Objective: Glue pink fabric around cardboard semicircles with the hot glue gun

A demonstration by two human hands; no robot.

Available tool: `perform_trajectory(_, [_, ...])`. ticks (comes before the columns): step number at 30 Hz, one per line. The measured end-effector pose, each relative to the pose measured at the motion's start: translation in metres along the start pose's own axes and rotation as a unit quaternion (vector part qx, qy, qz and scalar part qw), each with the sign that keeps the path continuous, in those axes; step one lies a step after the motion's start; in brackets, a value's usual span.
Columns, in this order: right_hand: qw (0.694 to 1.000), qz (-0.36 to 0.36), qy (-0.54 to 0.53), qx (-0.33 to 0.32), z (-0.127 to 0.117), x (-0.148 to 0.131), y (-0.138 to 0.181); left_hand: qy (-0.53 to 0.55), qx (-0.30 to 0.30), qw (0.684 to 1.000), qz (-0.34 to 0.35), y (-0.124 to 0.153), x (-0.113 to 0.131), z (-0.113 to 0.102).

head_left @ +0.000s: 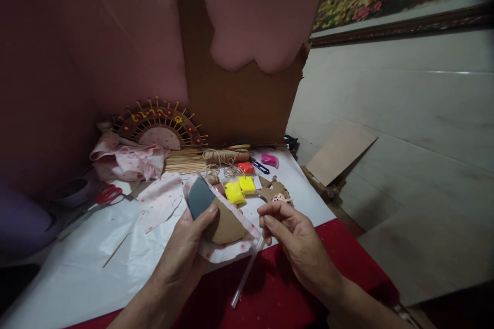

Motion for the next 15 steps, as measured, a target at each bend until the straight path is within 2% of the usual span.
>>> perform_trajectory(5, [0.998,-0.018,-0.048,-0.025,0.001,0.001,-0.006,-0.002,0.004,1.000,-0.006,-0.003,0.000,-0.002])
perform_trajectory(9, [0.998,-0.016,-0.062,0.030,-0.019,-0.009,-0.027,-0.014,0.016,1.000,0.009,-0.004,0.003,-0.003])
perform_trajectory(13, [0.995,-0.089,-0.031,0.040,-0.039,-0.030,-0.063,-0.010,0.040,0.999,0.010,-0.004,0.007,-0.004])
perform_trajectory(15, [0.991,-0.124,0.030,0.048,-0.046,-0.034,-0.080,-0.009,0.045,0.999,0.018,-0.003,0.009,-0.005])
Point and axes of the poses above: each hand's wrist, its own y-axis away from the middle knuckle, its own z-axis out of the palm, x = y × z, the point moved 6 cm from there along -y, towards the middle knuckle, and after that the axes turned 7 degrees about -z, right-handed, at the moved point
